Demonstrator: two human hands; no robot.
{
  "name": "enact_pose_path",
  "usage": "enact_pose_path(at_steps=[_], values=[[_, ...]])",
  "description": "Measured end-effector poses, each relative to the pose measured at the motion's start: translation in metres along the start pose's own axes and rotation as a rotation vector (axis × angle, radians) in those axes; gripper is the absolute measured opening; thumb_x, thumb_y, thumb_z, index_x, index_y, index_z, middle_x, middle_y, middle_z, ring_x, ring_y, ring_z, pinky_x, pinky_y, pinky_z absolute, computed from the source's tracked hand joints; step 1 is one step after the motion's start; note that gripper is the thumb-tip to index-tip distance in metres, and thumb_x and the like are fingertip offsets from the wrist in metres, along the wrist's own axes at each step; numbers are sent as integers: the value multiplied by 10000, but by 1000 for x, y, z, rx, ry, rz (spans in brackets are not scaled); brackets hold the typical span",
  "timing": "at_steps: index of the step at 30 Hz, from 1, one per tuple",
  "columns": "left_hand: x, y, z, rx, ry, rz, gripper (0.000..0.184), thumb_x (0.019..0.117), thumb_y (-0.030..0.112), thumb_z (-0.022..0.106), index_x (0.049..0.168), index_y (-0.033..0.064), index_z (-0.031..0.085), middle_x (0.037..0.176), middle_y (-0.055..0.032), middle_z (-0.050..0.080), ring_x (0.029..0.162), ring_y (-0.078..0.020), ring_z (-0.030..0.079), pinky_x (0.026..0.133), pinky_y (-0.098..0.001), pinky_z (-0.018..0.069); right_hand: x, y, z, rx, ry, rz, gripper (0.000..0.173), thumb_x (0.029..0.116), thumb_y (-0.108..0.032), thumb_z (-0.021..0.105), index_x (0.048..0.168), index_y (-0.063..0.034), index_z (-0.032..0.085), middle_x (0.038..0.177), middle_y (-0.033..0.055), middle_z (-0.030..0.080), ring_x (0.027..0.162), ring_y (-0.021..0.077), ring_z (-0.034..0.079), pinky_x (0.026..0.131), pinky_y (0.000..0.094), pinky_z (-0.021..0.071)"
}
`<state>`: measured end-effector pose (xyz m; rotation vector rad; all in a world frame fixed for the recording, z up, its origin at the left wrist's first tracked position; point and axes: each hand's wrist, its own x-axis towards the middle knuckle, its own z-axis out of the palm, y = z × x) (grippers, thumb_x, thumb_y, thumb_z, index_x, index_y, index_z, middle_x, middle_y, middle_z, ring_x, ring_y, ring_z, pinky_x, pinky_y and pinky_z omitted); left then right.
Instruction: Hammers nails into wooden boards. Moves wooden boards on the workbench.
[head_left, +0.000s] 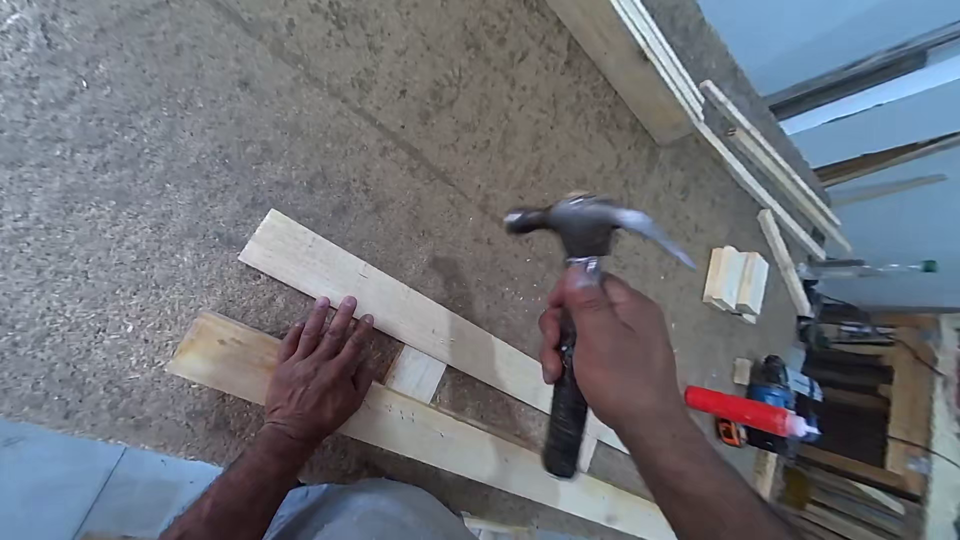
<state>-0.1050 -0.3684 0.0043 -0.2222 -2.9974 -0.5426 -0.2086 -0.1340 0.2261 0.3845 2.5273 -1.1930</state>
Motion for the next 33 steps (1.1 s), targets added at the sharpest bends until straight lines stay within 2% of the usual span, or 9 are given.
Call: enact_pose_path(at_steps=[2, 6, 13, 16, 18, 24, 26, 29, 33], values=[[0, 0, 0, 0, 1, -2, 528, 990, 456, 442, 1474, 298, 580, 1643, 36, 399, 1536, -283, 323, 1156, -542, 355, -6, 25, 16, -3, -1, -30, 478, 1088, -502, 361, 1036, -75, 571, 615, 45, 587, 434, 206, 593, 416, 410, 578], [0, 0, -1, -2, 4, -8, 515, 986, 439, 448, 1461, 303, 594, 1626, 40, 428, 1526, -279, 344, 1148, -543, 369, -4, 37, 26, -406, -629, 460, 471, 1103, -471, 362, 1106, -49, 573, 736, 51, 553, 562, 170, 581, 543, 358, 540], [-3, 1, 0, -21, -8, -9, 529, 984, 437, 450, 1479, 299, 575, 1640, 36, 404, 1536, -280, 322, 1166, -533, 348, -3, 13, 2, -11, -9, 0, 478, 1093, -492, 350, 1023, -80, 580, 621, 57, 590, 424, 213, 585, 408, 412, 574], [-3, 2, -2, -16, 1, -17, 517, 985, 434, 453, 1467, 305, 587, 1630, 37, 421, 1529, -275, 340, 1156, -538, 360, -12, 50, 25, -396, -484, 310, 491, 1099, -462, 371, 1097, -17, 578, 750, 103, 584, 602, 233, 610, 598, 427, 555], [1, 1, -2, -8, 4, -12, 512, 986, 431, 445, 1458, 305, 597, 1624, 40, 431, 1522, -276, 353, 1147, -536, 370, -7, 43, 21, -511, -674, 410, 504, 1085, -518, 380, 1090, -58, 585, 763, 72, 572, 592, 199, 597, 565, 397, 540], [0, -1, 0, -20, -14, -6, 529, 991, 425, 434, 1487, 299, 565, 1647, 44, 392, 1540, -275, 314, 1169, -528, 344, -1, 16, -3, -57, 22, 16, 508, 1085, -522, 350, 986, -89, 596, 594, 47, 590, 423, 208, 590, 411, 408, 573], [0, -2, 1, -19, 11, -4, 522, 996, 433, 437, 1485, 302, 568, 1644, 46, 395, 1533, -277, 326, 1151, -537, 360, -6, 39, 9, -132, -105, 142, 503, 1096, -484, 336, 1016, -45, 569, 611, 56, 579, 454, 198, 590, 458, 399, 571], [0, -1, 0, -16, 20, -6, 505, 1006, 431, 435, 1471, 302, 582, 1629, 35, 424, 1525, -284, 346, 1144, -541, 373, -6, 58, 15, -385, -708, 564, 493, 1097, -513, 355, 1088, -63, 558, 718, 38, 552, 520, 155, 567, 501, 337, 532], [-1, -1, 2, -8, 4, -8, 509, 1003, 426, 433, 1474, 301, 579, 1635, 37, 412, 1533, -281, 329, 1159, -532, 356, -4, 36, -10, -223, -361, 351, 499, 1105, -462, 363, 1010, -46, 621, 669, 43, 596, 509, 159, 574, 500, 337, 526]])
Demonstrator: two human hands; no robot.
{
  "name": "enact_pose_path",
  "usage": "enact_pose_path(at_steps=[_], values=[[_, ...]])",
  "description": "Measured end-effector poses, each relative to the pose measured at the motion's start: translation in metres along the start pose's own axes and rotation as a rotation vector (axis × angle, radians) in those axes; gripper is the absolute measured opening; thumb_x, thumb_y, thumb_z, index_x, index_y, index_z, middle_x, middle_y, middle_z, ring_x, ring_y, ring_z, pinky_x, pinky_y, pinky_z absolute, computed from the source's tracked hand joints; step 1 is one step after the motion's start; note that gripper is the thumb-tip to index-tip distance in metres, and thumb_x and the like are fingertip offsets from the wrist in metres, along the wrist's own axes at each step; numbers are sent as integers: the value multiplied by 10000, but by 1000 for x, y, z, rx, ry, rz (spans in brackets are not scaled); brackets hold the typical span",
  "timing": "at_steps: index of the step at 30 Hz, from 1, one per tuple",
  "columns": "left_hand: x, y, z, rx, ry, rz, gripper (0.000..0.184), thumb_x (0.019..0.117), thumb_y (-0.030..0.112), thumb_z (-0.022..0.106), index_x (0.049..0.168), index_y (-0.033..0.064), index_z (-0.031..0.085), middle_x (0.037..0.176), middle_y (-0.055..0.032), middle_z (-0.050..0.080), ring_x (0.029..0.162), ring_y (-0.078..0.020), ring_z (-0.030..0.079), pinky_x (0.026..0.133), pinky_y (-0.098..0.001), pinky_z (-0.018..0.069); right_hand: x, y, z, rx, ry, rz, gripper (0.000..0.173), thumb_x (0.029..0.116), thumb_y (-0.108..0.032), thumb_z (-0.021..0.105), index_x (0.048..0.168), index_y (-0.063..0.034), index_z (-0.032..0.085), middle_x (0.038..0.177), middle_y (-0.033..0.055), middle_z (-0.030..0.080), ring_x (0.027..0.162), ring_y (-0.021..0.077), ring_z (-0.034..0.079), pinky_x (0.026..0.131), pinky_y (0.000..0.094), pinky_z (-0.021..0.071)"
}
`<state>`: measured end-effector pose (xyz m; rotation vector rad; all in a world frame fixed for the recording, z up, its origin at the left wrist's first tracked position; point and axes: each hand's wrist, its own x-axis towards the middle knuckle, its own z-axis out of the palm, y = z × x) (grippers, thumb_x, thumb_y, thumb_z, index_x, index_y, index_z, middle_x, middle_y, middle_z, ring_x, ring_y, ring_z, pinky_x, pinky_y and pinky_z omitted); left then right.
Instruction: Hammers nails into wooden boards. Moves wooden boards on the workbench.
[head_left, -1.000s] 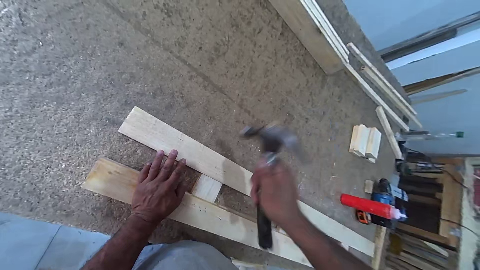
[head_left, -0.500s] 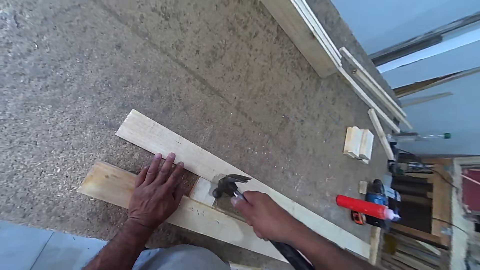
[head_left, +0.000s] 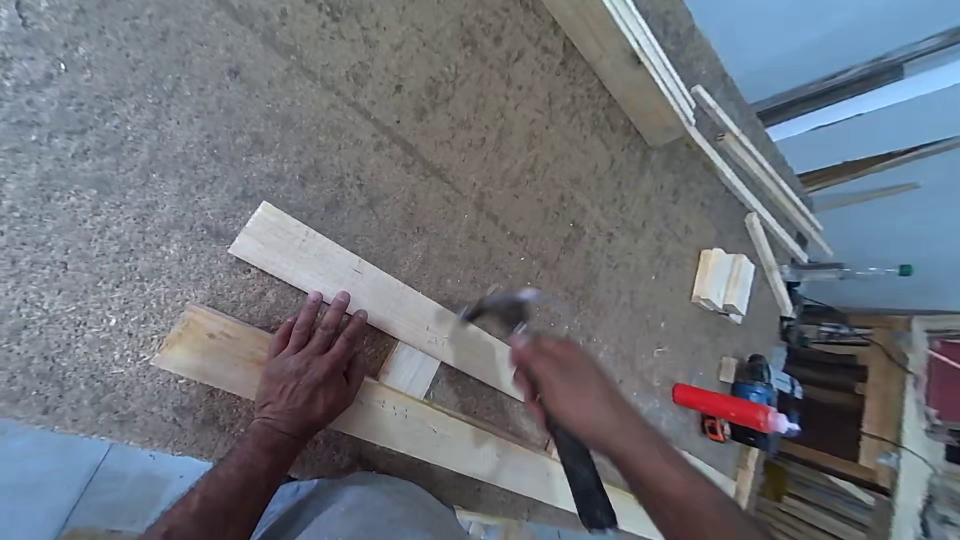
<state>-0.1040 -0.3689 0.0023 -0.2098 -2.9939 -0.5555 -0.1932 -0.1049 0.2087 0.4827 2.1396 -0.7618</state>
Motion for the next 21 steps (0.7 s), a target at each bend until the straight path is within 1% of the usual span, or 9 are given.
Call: enact_pose_path(at_steps=[2, 4, 9, 13, 16, 18, 19, 20, 21], values=[[-1, 0, -1, 1, -17, 4, 519, 999, 421, 434, 1486, 301, 567, 1642, 37, 402, 1538, -283, 319, 1164, -528, 351, 1, -6, -8, 245, 305, -177, 524, 1102, -493, 331, 1011, -56, 605, 634, 61, 596, 445, 195, 572, 446, 381, 560], [0, 0, -1, 4, -16, 2, 524, 998, 425, 433, 1493, 308, 558, 1649, 43, 389, 1541, -276, 312, 1170, -525, 345, 8, 0, 3, 332, 397, -255, 547, 1099, -516, 282, 1028, -59, 575, 613, 66, 588, 424, 218, 580, 427, 418, 575], [2, 2, -2, 11, 13, 1, 498, 1006, 427, 441, 1463, 298, 592, 1623, 32, 432, 1524, -285, 347, 1150, -533, 370, 14, 11, 19, -73, -235, 173, 483, 1113, -470, 336, 1066, -55, 578, 702, 24, 547, 512, 138, 557, 489, 314, 523], [0, 2, -3, 3, -11, -5, 509, 998, 427, 444, 1470, 297, 584, 1630, 31, 420, 1527, -286, 339, 1154, -527, 364, -12, -4, -19, 188, 148, -141, 504, 1090, -495, 369, 983, -67, 613, 634, 60, 587, 455, 175, 563, 452, 340, 537], [2, 1, -4, 2, -5, -5, 510, 1000, 430, 444, 1473, 297, 580, 1634, 38, 414, 1532, -285, 328, 1154, -529, 362, -9, 6, 5, 346, 469, -425, 532, 1074, -562, 337, 986, -97, 581, 608, 33, 589, 415, 196, 574, 401, 399, 566], [2, 0, -3, 8, 8, -7, 505, 999, 430, 441, 1465, 305, 587, 1629, 43, 422, 1531, -280, 331, 1145, -529, 369, 8, 43, 45, 96, 396, -418, 515, 1091, -475, 342, 995, -23, 570, 644, 44, 600, 510, 191, 621, 500, 387, 584], [1, 0, -2, 6, 9, -8, 505, 999, 425, 437, 1466, 305, 587, 1628, 39, 423, 1531, -280, 331, 1146, -531, 372, 13, 56, 60, -135, 239, -294, 538, 1088, -444, 369, 1087, 30, 625, 747, 116, 643, 661, 255, 665, 649, 450, 583], [0, 1, -2, 3, 7, -8, 505, 1000, 424, 434, 1468, 308, 583, 1628, 39, 424, 1531, -279, 331, 1145, -534, 375, 14, 60, 69, -346, 97, -186, 566, 1081, -476, 375, 1188, 9, 646, 887, 154, 695, 832, 300, 707, 779, 505, 582], [3, 0, -3, 3, 16, -4, 500, 1001, 424, 437, 1465, 312, 585, 1623, 40, 431, 1528, -279, 339, 1137, -537, 385, 12, 58, 72, -462, 54, -156, 591, 1065, -525, 378, 1196, -22, 660, 943, 157, 711, 902, 316, 715, 809, 536, 575]])
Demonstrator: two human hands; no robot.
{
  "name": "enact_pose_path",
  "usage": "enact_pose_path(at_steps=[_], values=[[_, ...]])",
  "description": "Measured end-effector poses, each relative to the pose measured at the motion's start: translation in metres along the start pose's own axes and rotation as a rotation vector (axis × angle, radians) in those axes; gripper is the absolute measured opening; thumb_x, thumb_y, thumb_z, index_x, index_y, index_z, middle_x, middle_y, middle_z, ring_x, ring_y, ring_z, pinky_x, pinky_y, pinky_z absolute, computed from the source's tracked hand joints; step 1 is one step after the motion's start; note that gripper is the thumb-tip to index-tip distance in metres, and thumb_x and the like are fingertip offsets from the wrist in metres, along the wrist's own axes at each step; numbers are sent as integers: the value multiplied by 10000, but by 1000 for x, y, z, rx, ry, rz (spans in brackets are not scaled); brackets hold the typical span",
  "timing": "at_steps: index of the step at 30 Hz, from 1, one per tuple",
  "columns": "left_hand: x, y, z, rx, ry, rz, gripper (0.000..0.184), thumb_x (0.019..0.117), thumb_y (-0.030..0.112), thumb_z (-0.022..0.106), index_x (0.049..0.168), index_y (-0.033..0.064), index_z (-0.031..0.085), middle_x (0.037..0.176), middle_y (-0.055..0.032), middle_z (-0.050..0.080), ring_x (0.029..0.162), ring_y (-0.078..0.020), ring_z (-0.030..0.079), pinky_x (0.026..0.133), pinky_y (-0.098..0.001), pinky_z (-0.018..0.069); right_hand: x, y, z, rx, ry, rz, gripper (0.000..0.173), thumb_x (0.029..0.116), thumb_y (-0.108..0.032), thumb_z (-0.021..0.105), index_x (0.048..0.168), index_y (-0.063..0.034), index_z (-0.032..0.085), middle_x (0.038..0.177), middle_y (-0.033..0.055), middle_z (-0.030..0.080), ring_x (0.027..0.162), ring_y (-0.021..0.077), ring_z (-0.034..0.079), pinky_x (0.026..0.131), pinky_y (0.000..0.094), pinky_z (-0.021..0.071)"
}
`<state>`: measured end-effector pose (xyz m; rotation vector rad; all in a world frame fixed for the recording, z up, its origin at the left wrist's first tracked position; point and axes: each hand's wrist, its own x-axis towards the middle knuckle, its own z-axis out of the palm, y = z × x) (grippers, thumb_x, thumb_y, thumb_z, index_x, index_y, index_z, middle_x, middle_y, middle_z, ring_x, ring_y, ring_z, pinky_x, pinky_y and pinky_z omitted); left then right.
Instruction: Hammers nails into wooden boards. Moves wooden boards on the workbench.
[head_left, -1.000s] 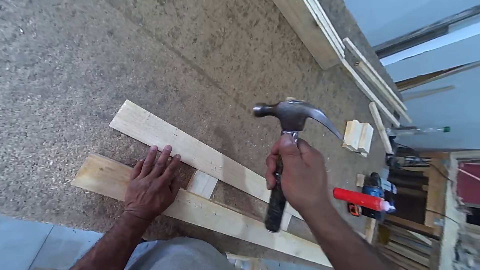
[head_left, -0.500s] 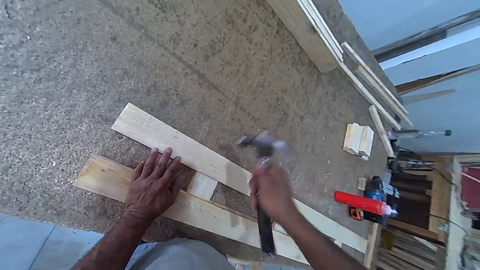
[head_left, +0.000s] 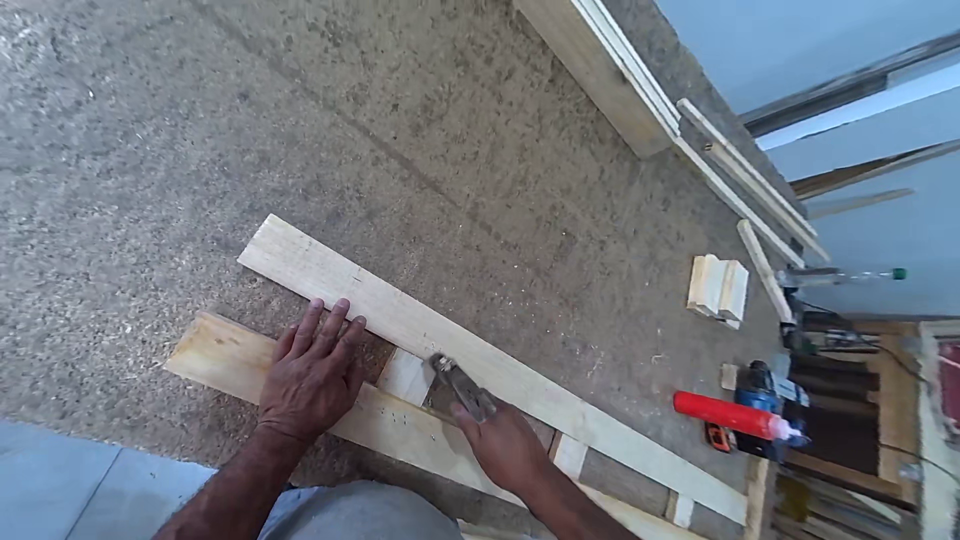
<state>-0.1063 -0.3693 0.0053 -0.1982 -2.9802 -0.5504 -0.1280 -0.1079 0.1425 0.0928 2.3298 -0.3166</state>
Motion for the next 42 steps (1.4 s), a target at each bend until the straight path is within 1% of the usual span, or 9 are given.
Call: enact_pose_path(at_steps=[6, 10, 15, 19, 23, 28, 34, 38, 42], values=[[0, 0, -1, -11, -22, -8, 522, 969, 417, 458, 1465, 312, 582, 1629, 39, 421, 1536, -271, 322, 1143, -538, 375, -19, -7, 6, 352, 741, -366, 588, 1081, -508, 394, 998, 17, 647, 692, 32, 621, 568, 113, 620, 536, 332, 575], [0, 1, -2, -8, -10, -9, 518, 958, 401, 474, 1455, 310, 592, 1623, 42, 431, 1526, -274, 342, 1117, -542, 404, 2, -13, 18, 69, 186, 24, 560, 1081, -469, 391, 1273, -8, 646, 1002, 176, 726, 954, 320, 722, 872, 521, 571], [2, 1, -5, -6, -105, -42, 521, 983, 412, 454, 1488, 330, 552, 1659, 65, 364, 1554, -247, 278, 1170, -538, 347, -15, -10, 32, 161, 598, -183, 531, 1064, -411, 425, 1100, 45, 693, 793, 121, 697, 692, 232, 692, 667, 452, 597], [0, -9, -18, -255, -122, -23, 471, 1003, 406, 544, 1448, 260, 598, 1642, 18, 397, 1554, -245, 279, 1214, -521, 309, -2, -18, 15, 83, 207, 82, 564, 1089, -470, 397, 1206, 31, 628, 970, 207, 693, 931, 354, 700, 850, 555, 558], [-22, -67, -62, -368, 219, -128, 369, 1031, 272, 514, 1314, 115, 691, 1508, -95, 558, 1493, -322, 397, 1215, -546, 344, -29, -54, -12, 37, 175, -63, 576, 1065, -537, 378, 1109, -23, 634, 821, 129, 650, 731, 290, 673, 678, 515, 567], [-40, -145, -49, -236, -16, -282, 590, 1063, 529, 367, 1521, 186, 515, 1607, -49, 452, 1549, -319, 291, 1251, -601, 208, -47, -157, -20, 127, -77, -193, 481, 1068, -493, 419, 1088, -68, 643, 760, 48, 619, 636, 197, 637, 609, 420, 567], [-46, -148, -26, -179, 155, -229, 508, 1083, 411, 322, 1486, 217, 564, 1547, 6, 533, 1507, -253, 390, 1249, -541, 269, -50, -213, -1, 46, 320, -577, 534, 1059, -577, 369, 1016, -128, 657, 594, -45, 560, 489, 90, 579, 441, 316, 523], [-44, -146, -29, -189, 140, -222, 492, 1073, 369, 344, 1470, 208, 585, 1537, -8, 546, 1506, -269, 393, 1246, -552, 270, -24, -209, 7, -302, -246, -78, 522, 1089, -482, 380, 1179, -27, 619, 927, 154, 659, 874, 307, 680, 792, 504, 554], [-42, -148, -28, -175, 175, -210, 481, 1069, 365, 352, 1443, 208, 610, 1513, -25, 571, 1486, -287, 424, 1231, -563, 292, -48, -230, -42, -271, -169, -143, 545, 1060, -577, 387, 1012, -93, 632, 715, 70, 585, 620, 227, 620, 580, 449, 540]])
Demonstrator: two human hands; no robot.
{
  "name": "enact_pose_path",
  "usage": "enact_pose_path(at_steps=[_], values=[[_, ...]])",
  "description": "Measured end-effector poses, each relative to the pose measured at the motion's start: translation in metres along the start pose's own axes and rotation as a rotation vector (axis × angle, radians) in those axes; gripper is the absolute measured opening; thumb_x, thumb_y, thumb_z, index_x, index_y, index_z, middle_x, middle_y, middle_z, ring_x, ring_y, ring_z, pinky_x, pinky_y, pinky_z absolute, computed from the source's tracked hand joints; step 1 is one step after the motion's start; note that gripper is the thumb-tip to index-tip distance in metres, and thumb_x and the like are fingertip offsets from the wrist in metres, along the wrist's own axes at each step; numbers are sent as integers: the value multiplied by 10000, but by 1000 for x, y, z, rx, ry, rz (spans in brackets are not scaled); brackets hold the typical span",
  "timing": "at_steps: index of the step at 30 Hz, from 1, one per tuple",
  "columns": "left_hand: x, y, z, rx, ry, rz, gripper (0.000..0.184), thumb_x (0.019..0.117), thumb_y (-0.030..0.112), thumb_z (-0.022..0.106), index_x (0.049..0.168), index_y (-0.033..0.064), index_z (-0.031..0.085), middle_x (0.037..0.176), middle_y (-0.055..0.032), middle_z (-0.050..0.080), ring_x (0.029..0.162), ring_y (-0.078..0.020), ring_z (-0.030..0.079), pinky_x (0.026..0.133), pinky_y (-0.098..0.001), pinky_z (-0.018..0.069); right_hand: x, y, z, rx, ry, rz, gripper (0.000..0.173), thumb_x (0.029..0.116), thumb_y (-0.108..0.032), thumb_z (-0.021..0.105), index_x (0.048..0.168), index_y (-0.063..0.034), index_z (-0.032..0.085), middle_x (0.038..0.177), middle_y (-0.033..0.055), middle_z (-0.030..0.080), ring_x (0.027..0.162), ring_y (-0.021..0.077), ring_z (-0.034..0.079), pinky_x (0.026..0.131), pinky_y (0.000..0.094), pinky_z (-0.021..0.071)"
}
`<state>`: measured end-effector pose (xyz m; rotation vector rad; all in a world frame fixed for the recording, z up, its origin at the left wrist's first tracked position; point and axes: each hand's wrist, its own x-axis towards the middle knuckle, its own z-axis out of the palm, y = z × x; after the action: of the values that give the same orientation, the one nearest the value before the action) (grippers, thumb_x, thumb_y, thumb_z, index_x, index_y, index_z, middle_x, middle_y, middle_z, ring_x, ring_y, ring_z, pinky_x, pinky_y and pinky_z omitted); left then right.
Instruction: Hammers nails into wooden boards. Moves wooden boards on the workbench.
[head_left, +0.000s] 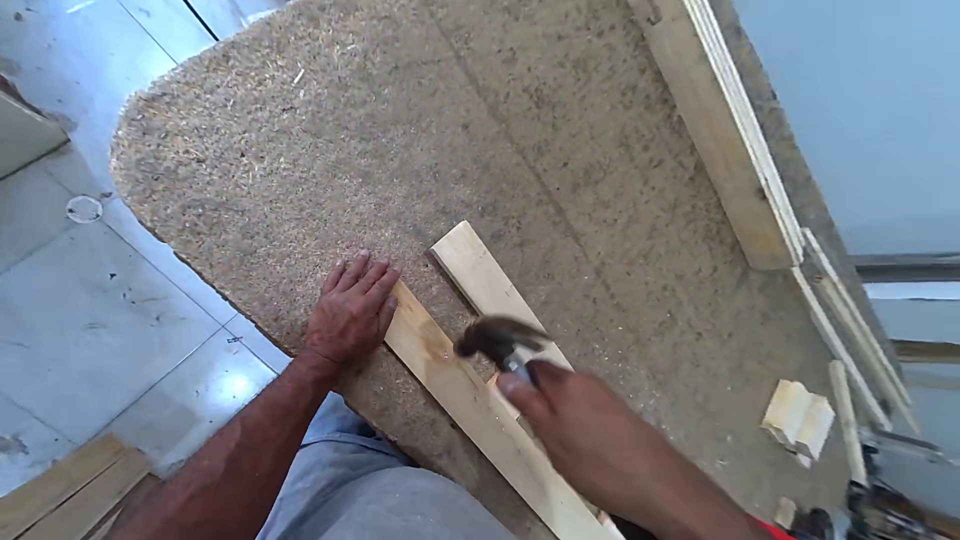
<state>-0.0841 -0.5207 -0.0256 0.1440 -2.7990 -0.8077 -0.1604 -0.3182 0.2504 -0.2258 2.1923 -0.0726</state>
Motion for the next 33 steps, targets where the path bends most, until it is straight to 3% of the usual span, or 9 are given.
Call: enact_pose_path(at_steps=[2, 4, 9, 15, 18, 21, 28, 31, 33], values=[[2, 1, 0, -1, -4, 2, 482, 1072, 369, 346, 1447, 212, 606, 1519, -24, 565, 1491, -288, 417, 1234, -563, 287, -15, 2, 3, 102, 460, -237, 540, 1036, -653, 350, 869, -206, 605, 575, -72, 540, 463, 78, 561, 402, 307, 492], [1, 1, 0, -2, -6, 1, 484, 1072, 373, 346, 1448, 209, 604, 1521, -19, 563, 1496, -285, 409, 1239, -555, 281, -3, 9, 33, 357, 738, -492, 490, 1077, -568, 371, 989, -151, 612, 641, -80, 579, 501, 49, 584, 416, 278, 532], [1, -2, -1, -21, -36, 5, 488, 1075, 352, 343, 1475, 203, 578, 1555, -17, 526, 1519, -279, 368, 1249, -554, 261, 42, 65, 135, 73, 343, -130, 630, 1060, -544, 344, 1226, -32, 671, 916, 130, 732, 842, 286, 735, 742, 516, 595], [2, -1, -6, -39, -99, -3, 503, 1082, 339, 307, 1499, 188, 545, 1601, -23, 466, 1545, -278, 311, 1259, -561, 228, 42, 72, 153, 299, 754, -431, 618, 1070, -586, 360, 1049, -42, 653, 743, 35, 650, 640, 93, 658, 585, 310, 586], [-3, -2, -15, -57, -78, -62, 499, 1086, 350, 319, 1477, 163, 567, 1610, -69, 447, 1544, -307, 308, 1252, -583, 234, 48, 65, 151, 32, 387, -132, 608, 1055, -525, 382, 1204, -20, 686, 924, 141, 743, 832, 289, 745, 717, 501, 606], [-11, -9, -16, 23, -50, -115, 547, 1079, 422, 280, 1442, 171, 603, 1631, -96, 410, 1548, -345, 289, 1238, -614, 235, 43, 12, 82, 40, 142, -21, 628, 1038, -595, 378, 1144, -42, 656, 815, 119, 673, 757, 297, 694, 666, 524, 570], [-15, -8, -10, 89, -21, -126, 541, 1075, 418, 273, 1429, 189, 613, 1620, -55, 436, 1546, -310, 304, 1251, -570, 234, 50, -75, 22, 216, 472, -395, 544, 1040, -661, 336, 1018, -198, 622, 596, -65, 564, 467, 88, 580, 413, 310, 534], [-14, -7, -9, 79, -11, -129, 521, 1067, 392, 301, 1432, 185, 611, 1624, -54, 429, 1549, -308, 298, 1258, -567, 214, 66, -75, 19, -47, -91, -52, 544, 1090, -517, 362, 1119, -42, 626, 826, 126, 628, 750, 270, 657, 713, 473, 558], [-11, -8, -8, 87, 4, -132, 507, 1062, 372, 315, 1424, 188, 619, 1615, -52, 444, 1544, -305, 310, 1260, -554, 216, 69, -79, 1, -130, -304, 31, 539, 1086, -527, 364, 1113, -45, 604, 819, 116, 596, 706, 260, 637, 660, 464, 552]])
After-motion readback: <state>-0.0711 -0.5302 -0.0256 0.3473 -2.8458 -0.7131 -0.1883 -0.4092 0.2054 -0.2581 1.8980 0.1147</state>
